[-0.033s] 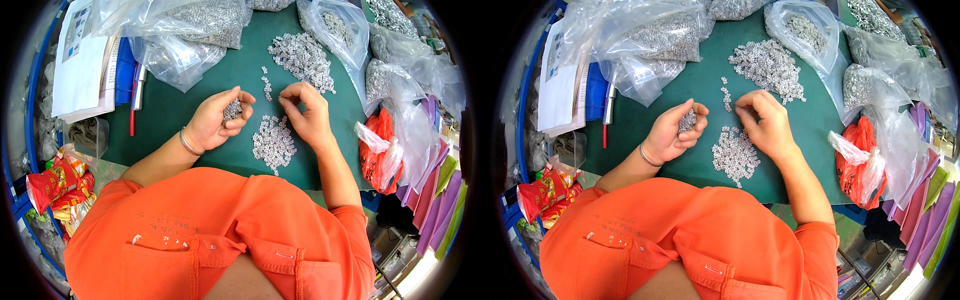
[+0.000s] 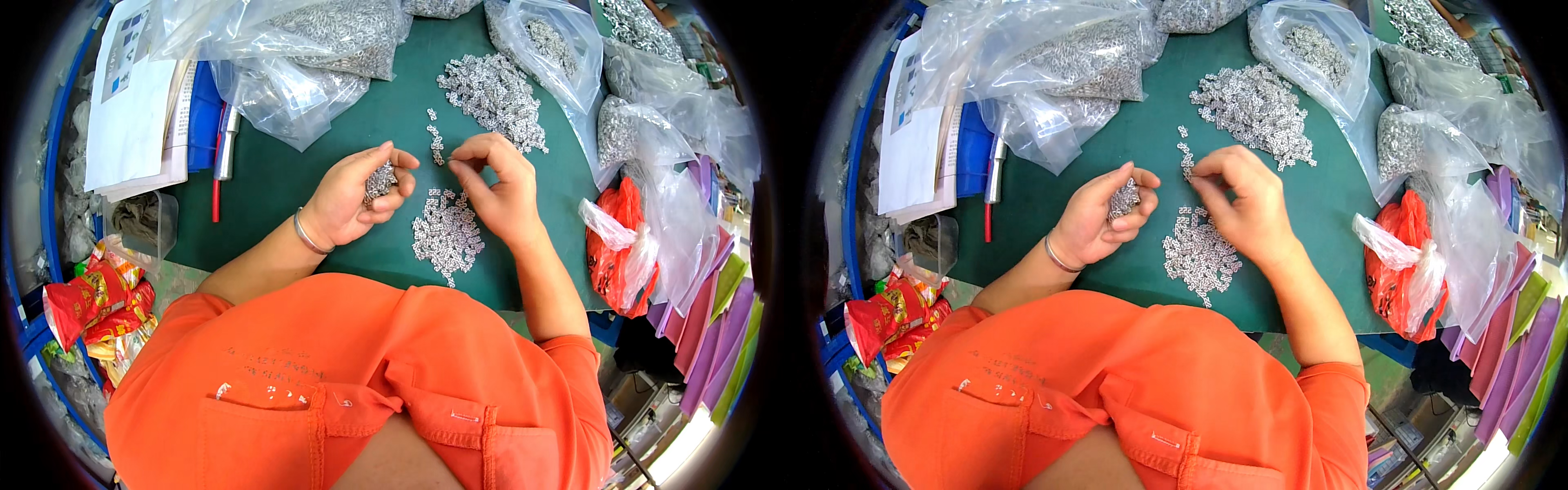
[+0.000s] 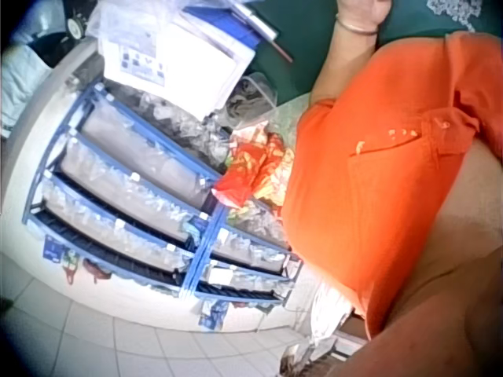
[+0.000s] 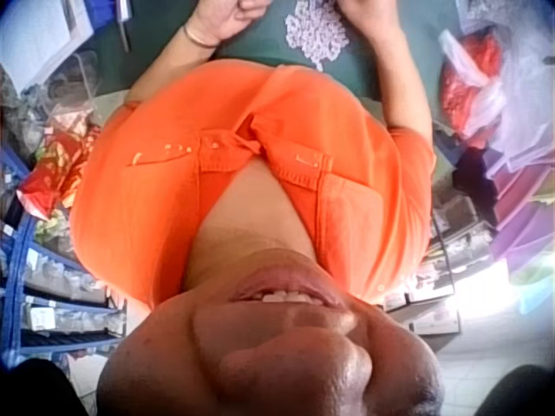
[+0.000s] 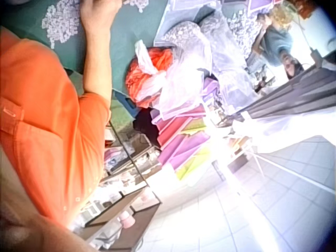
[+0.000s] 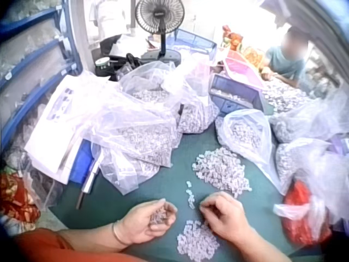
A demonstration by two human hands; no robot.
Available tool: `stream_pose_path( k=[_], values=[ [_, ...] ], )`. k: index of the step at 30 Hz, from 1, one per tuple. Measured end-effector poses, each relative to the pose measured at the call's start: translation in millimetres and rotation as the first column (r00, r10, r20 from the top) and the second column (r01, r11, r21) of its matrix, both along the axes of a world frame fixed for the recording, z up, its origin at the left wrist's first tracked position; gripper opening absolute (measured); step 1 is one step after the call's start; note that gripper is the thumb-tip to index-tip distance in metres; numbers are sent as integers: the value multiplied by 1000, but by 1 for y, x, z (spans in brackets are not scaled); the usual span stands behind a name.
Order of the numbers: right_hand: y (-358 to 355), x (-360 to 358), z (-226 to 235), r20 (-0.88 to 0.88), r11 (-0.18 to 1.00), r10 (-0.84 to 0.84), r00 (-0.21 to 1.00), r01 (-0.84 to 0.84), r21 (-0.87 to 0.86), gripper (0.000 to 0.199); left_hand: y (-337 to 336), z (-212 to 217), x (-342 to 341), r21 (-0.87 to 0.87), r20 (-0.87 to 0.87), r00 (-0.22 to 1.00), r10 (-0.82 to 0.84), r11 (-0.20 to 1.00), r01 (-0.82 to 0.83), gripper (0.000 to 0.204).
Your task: The person sorts small gray plastic components on a green desk, picking them by hand from a central pile and arranging them into smaller groups.
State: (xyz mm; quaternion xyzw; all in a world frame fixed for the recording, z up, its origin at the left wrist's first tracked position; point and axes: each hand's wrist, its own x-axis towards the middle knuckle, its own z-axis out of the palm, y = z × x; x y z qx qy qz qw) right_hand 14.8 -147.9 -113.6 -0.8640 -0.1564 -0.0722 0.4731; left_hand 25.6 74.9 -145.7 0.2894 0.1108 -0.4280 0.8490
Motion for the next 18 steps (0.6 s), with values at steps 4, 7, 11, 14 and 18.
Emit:
stream_pose_path(
  k=[4, 7, 11, 14, 18],
  values=[
    [23, -2, 10, 110, 979, 178, 978, -187, 78, 15, -1, 0, 0, 43, 24, 1000, -17, 999, 16, 41],
    [10, 6, -10, 43, 994, 18, 999, -13, -105, 15, 3, -6, 0, -74, -22, 1000, -7, 997, 5, 40],
    [7, 2, -20, 60, 987, 38, 997, -28, -158, 18, 2, -5, 0, -71, -41, 999, -14, 997, 11, 39],
    [-1, 6, -23, 200, 966, 115, 973, -63, -251, 19, 3, -5, 0, -74, -39, 999, -9, 997, 6, 38],
    [-2, 11, -17, 135, 990, 74, 988, -57, -129, 19, 3, -5, -1, -74, -32, 999, -3, 997, 1, 38]
  ],
)
